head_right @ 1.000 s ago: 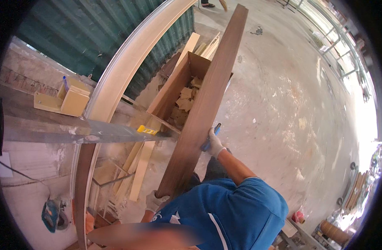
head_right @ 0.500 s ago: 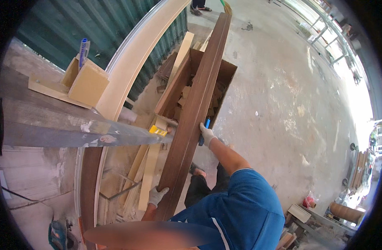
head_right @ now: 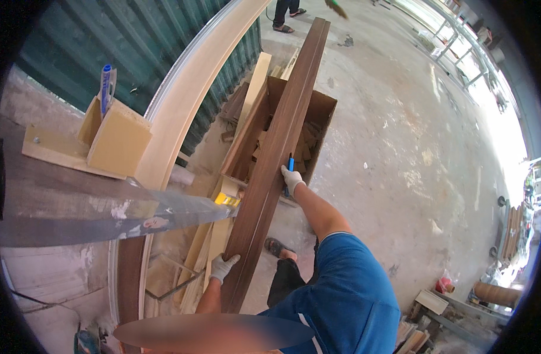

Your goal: The person reviews a document, then measures and selects long wooden mouldings from a rack. They carry the mouldings to a workbench, place them on a circular saw, and use a utility knife to cut plastic wrapping and mark the wood.

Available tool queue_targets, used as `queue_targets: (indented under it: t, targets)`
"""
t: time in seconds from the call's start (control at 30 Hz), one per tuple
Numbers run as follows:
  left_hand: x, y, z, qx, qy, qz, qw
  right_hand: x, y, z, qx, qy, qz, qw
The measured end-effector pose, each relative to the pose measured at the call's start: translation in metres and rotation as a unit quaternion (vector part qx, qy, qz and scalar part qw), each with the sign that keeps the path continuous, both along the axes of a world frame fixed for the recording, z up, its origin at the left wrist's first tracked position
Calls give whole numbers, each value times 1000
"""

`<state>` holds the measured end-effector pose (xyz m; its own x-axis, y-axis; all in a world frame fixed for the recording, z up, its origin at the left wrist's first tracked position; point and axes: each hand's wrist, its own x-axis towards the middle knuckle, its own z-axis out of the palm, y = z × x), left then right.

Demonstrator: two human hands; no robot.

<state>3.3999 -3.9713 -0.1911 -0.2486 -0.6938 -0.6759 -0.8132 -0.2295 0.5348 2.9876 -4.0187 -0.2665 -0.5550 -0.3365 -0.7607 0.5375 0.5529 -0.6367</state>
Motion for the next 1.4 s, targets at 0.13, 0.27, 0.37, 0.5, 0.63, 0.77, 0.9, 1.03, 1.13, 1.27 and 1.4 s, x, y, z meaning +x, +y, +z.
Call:
queue_targets:
  t: [0.13,0.27,0.37,0.5,0.63,0.77,0.9,1.03,1.13,1.27,1.4]
  targets:
    - [-13,-29,-17,29,-33,-13,999,-21,-19,-28,44,-3,12,999]
    - [-21,-47,-39,48,-29,-11,998,-32,-27,-42,48,6,57,997]
    - [-23,-51,-58,54,-94,-37,993,-37,-28,-44,77,8,83,994]
    - [-22,-56,-77,76,-109,-53,990,-44,-29,-36,76,-8,84,993]
    - [-21,-58,-85,68,-71,-12,995,-41,-31,-21,85,-3,89,992]
    - [-27,-55,-82,59,-59,7,997,-36,-30,-15,37,27,64,997]
    - [-39,-54,-77,26,-77,31,996,-38,-33,-19,17,27,43,999]
    - [-53,-62,-78,43,-69,43,996,-47,-38,-20,40,27,15,999]
    - [-61,-68,-80,31,-65,-7,997,-53,-38,-15,22,54,55,997]
    - [-64,-72,-77,31,-77,-28,996,-59,-32,-4,0,39,86,996]
    - [-60,-65,-65,45,-51,-29,997,-59,-20,12,-36,24,79,996]
